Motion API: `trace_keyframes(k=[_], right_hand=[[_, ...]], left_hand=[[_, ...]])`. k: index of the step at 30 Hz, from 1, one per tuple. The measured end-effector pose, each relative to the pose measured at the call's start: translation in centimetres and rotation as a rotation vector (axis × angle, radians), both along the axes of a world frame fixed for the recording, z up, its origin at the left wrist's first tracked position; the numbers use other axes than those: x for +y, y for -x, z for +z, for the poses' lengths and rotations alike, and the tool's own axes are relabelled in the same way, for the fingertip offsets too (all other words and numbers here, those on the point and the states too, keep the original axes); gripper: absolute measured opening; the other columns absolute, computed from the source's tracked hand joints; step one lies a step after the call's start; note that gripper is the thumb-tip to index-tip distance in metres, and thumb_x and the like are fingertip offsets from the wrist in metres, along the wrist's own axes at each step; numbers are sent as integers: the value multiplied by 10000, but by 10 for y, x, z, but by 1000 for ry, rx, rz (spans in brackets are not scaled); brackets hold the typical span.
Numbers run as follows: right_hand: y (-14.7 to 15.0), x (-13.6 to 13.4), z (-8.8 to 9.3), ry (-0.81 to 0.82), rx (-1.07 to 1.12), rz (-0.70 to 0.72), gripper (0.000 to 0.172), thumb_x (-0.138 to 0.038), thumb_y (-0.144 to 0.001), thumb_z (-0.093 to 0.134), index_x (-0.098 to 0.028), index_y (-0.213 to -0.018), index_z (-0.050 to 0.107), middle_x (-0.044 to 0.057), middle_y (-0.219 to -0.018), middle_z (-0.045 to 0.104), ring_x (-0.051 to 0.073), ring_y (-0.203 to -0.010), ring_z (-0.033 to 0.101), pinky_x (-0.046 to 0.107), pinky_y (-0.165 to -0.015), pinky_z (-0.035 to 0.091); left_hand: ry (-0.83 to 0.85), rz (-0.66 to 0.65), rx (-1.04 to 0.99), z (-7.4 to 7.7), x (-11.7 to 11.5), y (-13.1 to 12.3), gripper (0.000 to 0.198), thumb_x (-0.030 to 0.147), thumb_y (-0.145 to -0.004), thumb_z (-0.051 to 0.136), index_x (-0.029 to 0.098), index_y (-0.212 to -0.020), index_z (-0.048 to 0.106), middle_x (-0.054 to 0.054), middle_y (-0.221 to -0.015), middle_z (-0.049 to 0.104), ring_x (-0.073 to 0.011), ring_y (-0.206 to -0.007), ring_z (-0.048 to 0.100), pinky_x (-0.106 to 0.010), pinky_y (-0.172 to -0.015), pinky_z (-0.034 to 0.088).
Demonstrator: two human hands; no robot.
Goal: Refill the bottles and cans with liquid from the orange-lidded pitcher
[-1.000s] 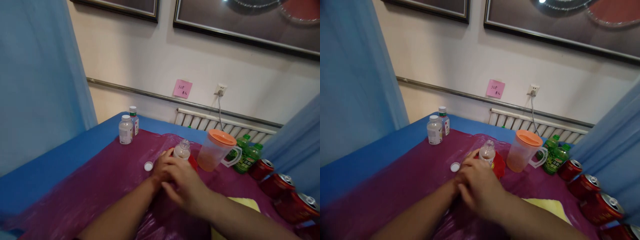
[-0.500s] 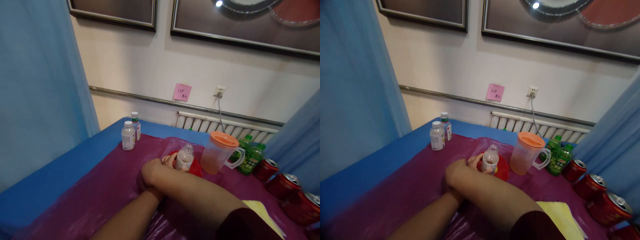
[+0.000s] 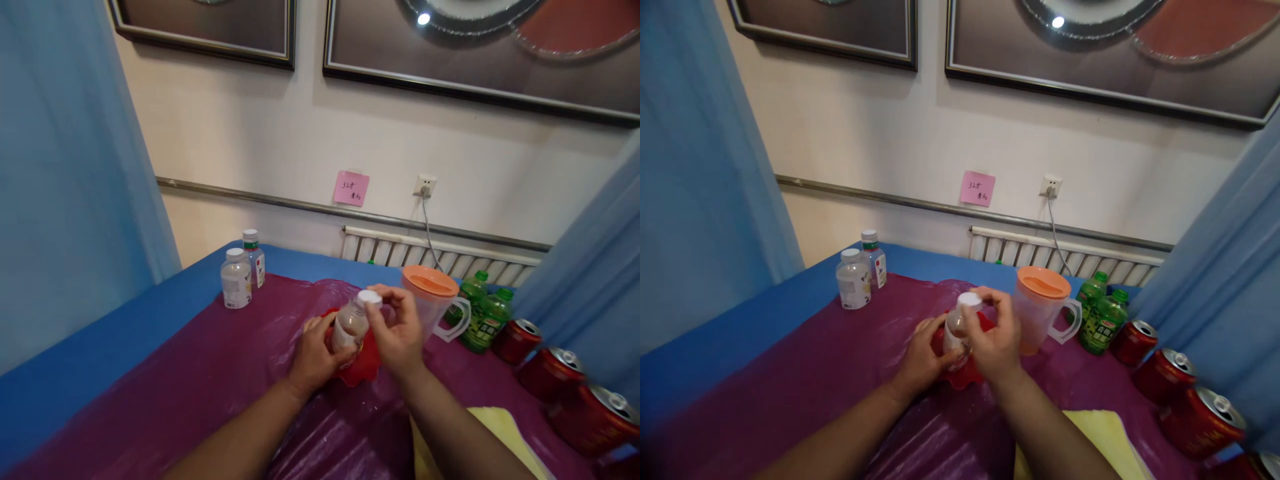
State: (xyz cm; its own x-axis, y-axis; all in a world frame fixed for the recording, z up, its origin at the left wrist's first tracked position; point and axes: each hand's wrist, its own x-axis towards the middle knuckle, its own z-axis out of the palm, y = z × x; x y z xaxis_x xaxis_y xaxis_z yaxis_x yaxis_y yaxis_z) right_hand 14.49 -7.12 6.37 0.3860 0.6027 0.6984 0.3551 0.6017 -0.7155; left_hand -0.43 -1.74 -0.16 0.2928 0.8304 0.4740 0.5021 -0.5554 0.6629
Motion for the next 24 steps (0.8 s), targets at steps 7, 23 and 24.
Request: trace_keyframes(k=[7,23,24], right_hand=[[-31,25,-27,102,215,190,332,-403,-797,814,-224,-949,578,78,-1072,741,229,-1022,688,443,-979,513],[-23,24,-36,76,264,414,202,-317,-879,746,-235,-1031,641,88,-1236,723,247,-1215,643,456,-1072,472],[-23,24,-36,71,237,408,200,-303,-876,748,-236,-1033,644,85,-1242,721,245,-1224,637,455,-1082,461]], left_hand=[[-61,-69,11,5,-3,-1,534,403,-725,789,257,-1220,651,-74,-1140,718,-301,-1074,631,-454,-975,482],[-56,-37,-28,7,-2,4,574,415,-704,801,230,-1229,660,-97,-1154,713,-308,-1079,634,-466,-958,506],[-55,-36,-27,6,-2,5,578,405,-702,802,229,-1233,657,-98,-1159,712,-309,-1082,631,-470,-962,503]])
